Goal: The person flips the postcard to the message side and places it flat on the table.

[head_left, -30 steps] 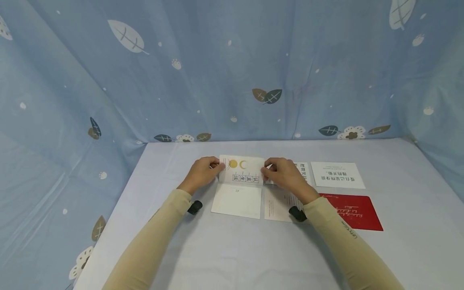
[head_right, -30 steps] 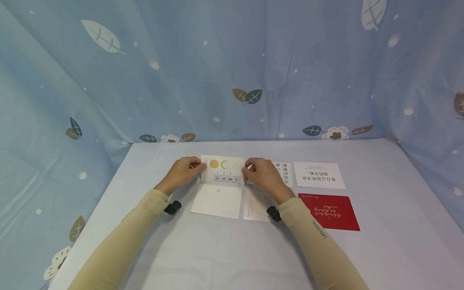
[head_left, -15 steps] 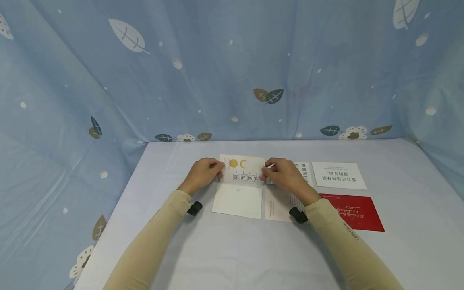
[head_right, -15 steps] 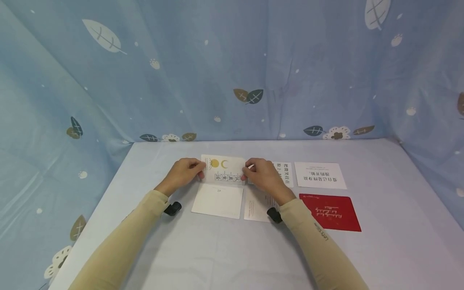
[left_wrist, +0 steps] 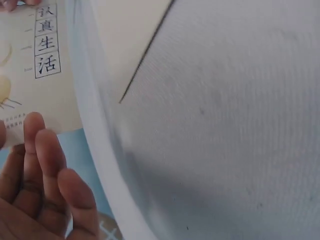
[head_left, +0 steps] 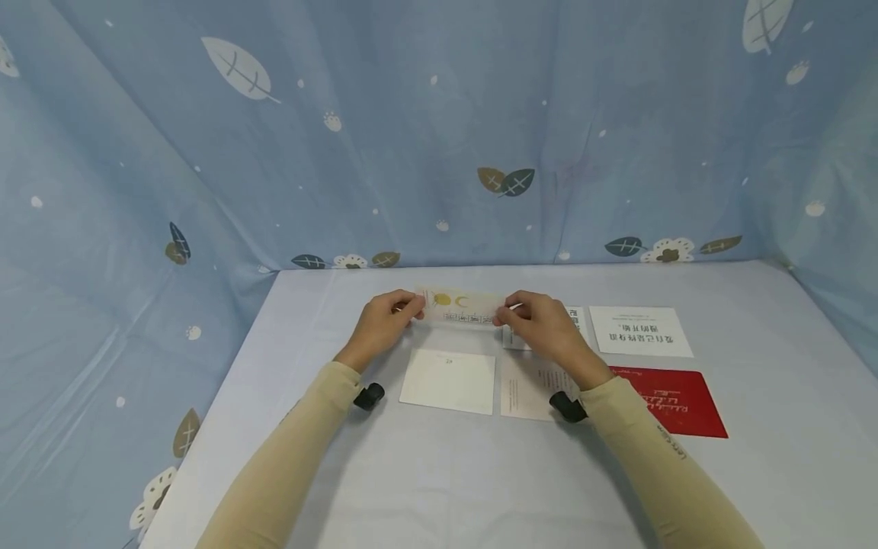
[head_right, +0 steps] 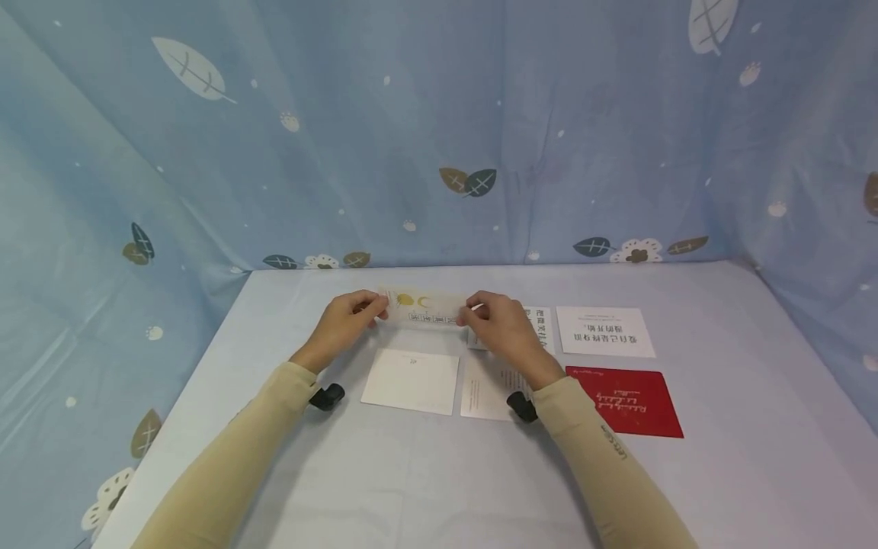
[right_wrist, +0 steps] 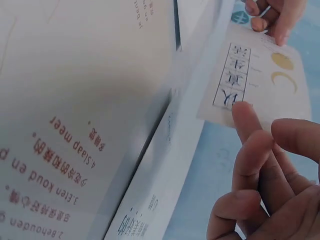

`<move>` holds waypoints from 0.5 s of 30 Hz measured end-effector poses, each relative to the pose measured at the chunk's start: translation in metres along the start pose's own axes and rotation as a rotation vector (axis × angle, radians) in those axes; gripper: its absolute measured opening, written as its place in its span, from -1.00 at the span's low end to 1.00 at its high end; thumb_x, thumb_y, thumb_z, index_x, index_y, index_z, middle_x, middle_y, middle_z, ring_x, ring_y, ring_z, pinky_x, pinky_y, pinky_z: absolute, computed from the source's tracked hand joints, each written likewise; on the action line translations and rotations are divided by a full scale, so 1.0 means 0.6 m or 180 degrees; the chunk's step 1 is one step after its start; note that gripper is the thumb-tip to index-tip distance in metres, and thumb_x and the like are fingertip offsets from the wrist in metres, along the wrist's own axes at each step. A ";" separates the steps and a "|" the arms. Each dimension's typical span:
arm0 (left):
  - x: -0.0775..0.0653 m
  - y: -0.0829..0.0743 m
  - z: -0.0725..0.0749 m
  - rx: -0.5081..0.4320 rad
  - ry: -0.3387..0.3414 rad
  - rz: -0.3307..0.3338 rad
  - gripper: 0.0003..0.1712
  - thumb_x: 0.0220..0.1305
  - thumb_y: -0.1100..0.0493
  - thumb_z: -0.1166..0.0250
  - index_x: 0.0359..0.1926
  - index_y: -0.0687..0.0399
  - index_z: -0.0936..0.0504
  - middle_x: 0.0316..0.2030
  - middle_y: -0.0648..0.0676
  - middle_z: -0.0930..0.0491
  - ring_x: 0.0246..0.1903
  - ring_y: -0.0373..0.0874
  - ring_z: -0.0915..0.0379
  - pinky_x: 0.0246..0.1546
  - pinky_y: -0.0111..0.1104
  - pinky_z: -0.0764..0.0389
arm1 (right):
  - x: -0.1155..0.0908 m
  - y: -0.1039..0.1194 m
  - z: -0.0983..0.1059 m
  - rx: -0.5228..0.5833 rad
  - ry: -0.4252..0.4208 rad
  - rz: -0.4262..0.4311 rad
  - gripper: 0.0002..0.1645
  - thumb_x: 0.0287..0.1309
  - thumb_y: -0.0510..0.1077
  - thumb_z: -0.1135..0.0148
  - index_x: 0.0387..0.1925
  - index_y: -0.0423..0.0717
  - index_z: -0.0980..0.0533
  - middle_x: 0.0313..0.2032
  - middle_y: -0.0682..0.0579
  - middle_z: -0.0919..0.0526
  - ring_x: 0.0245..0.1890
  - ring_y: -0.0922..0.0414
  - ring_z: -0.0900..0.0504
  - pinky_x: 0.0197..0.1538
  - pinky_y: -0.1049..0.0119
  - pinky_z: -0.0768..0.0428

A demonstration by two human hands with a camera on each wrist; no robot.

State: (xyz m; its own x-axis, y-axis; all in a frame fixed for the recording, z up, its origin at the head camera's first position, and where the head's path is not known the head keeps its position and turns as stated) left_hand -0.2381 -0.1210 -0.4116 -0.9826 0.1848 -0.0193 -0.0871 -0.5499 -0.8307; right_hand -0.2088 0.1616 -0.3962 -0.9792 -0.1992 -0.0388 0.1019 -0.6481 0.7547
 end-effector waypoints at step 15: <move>-0.004 0.000 0.009 -0.0842 0.0250 0.0178 -0.51 0.37 -0.04 -0.37 0.23 0.06 -0.64 0.03 0.16 -0.68 -0.02 0.15 -0.60 0.05 0.05 -0.50 | -0.004 -0.014 0.015 0.0640 0.0082 0.0054 -0.59 0.53 -0.12 0.12 0.22 -0.04 -0.52 0.07 0.03 -0.69 -0.15 -0.03 -0.67 -0.33 0.25 -0.39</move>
State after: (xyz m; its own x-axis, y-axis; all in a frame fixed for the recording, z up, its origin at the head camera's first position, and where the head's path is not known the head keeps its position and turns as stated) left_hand -0.2364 -0.1257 -0.4085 -0.9680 0.2284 -0.1038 0.0230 -0.3311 -0.9433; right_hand -0.2087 0.1742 -0.3966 -0.9725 -0.2293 -0.0399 0.0787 -0.4853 0.8708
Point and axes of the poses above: each hand's wrist, its own x-axis towards the middle knuckle, its own z-axis out of the back of the hand, y = z × x, the point moved 2 cm from there along x, towards the middle knuckle
